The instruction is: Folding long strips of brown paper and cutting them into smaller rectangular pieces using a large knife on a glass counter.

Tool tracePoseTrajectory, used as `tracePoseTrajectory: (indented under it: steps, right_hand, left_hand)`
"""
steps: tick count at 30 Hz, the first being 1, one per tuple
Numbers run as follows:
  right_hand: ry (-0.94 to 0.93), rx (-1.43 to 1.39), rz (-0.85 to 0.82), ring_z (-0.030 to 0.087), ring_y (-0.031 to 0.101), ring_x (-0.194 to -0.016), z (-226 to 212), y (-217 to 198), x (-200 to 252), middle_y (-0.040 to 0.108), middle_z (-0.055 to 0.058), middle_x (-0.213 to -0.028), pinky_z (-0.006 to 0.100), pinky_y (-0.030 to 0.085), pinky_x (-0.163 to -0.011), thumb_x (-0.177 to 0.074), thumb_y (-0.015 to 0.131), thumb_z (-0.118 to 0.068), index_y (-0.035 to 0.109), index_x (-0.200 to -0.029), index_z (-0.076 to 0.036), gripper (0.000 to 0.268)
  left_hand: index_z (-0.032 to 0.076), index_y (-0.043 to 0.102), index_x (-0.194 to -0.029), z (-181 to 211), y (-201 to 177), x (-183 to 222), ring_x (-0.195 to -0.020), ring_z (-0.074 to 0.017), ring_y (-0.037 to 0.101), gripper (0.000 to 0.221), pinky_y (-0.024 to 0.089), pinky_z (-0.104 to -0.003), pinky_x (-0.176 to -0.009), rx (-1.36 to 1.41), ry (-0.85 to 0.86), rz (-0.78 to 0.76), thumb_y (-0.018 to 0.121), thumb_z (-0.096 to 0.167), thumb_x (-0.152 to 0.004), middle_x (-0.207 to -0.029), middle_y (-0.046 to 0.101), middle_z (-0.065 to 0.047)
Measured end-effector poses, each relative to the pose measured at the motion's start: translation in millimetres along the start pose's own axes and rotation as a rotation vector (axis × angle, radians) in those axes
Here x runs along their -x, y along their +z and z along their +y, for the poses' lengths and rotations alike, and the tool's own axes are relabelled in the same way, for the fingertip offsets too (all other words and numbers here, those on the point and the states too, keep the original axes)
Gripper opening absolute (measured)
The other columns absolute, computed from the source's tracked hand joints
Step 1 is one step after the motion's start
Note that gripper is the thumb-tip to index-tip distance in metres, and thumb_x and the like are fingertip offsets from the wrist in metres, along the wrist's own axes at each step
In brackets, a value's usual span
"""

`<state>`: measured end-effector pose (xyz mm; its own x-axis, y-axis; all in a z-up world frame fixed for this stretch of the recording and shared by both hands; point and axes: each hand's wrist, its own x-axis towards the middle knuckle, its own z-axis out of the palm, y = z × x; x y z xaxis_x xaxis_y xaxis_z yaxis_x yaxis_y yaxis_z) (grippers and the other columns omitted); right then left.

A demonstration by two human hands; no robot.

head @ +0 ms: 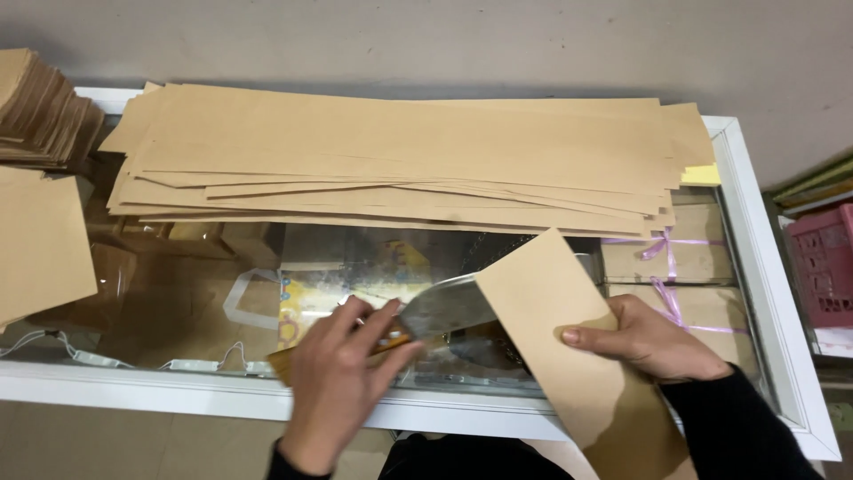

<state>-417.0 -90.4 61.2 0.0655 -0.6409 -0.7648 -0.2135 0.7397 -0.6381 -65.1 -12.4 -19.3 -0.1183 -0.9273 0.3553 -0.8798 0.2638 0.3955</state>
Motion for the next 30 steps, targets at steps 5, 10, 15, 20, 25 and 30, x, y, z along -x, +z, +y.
tracePoseTrajectory:
  steps: [5,10,15,20,25,30]
  right_hand:
    - [0.01,0.034,-0.071,0.038,0.084,-0.098,2,16,-5,0.095,0.032,-0.114,0.045,0.063,-0.09,-0.085,0.089,-0.003,0.093,-0.117,0.022,0.041]
    - [-0.004,0.024,-0.105,0.037,0.084,-0.105,5,12,-10,0.096,0.031,-0.121,0.045,0.064,-0.097,-0.084,0.088,-0.002,0.093,-0.12,0.022,0.044]
    - [0.009,0.002,-0.013,0.039,0.082,-0.098,5,-6,-8,0.094,0.035,-0.113,0.046,0.063,-0.092,-0.086,0.088,0.002,0.092,-0.116,0.026,0.039]
    - [0.01,-0.002,-0.025,0.042,0.083,-0.095,8,-16,-10,0.094,0.036,-0.112,0.049,0.064,-0.087,-0.088,0.087,0.001,0.091,-0.117,0.025,0.038]
    - [0.019,0.064,-0.04,0.04,0.083,-0.093,8,5,-13,0.095,0.034,-0.112,0.046,0.064,-0.087,-0.084,0.089,-0.003,0.093,-0.119,0.023,0.044]
    - [-0.004,0.067,-0.156,0.036,0.084,-0.097,16,15,-20,0.096,0.028,-0.116,0.044,0.064,-0.089,-0.084,0.09,-0.005,0.093,-0.118,0.019,0.043]
  left_hand:
    - [0.015,0.078,-0.139,33,-2,-22,-0.09,-0.0269,0.073,0.053,0.065,-0.047,-0.076,0.058,0.031,-0.052,0.083,0.052,-0.101,-0.112,0.07,-0.006]
    - [0.015,0.077,-0.14,24,-6,-24,-0.087,-0.0246,0.074,0.055,0.069,-0.048,-0.074,0.043,0.017,-0.077,0.086,0.05,-0.099,-0.114,0.069,-0.005]
    - [0.026,0.08,-0.139,-16,-10,-11,-0.082,-0.018,0.069,0.057,0.058,-0.031,-0.059,-0.022,-0.01,-0.037,0.084,0.061,-0.094,-0.112,0.074,-0.001]
    - [0.023,0.082,-0.139,-26,-22,-2,-0.08,-0.0206,0.069,0.06,0.063,-0.041,-0.064,-0.046,-0.031,-0.054,0.087,0.059,-0.092,-0.105,0.069,0.001]
    - [0.023,0.08,-0.14,3,-5,-13,-0.084,-0.0194,0.069,0.062,0.06,-0.034,-0.064,-0.03,0.023,-0.012,0.085,0.064,-0.093,-0.115,0.074,-0.002]
    - [0.012,0.08,-0.138,28,-9,-32,-0.084,-0.0273,0.072,0.054,0.064,-0.049,-0.068,0.048,0.086,-0.032,0.089,0.048,-0.098,-0.11,0.067,-0.006]
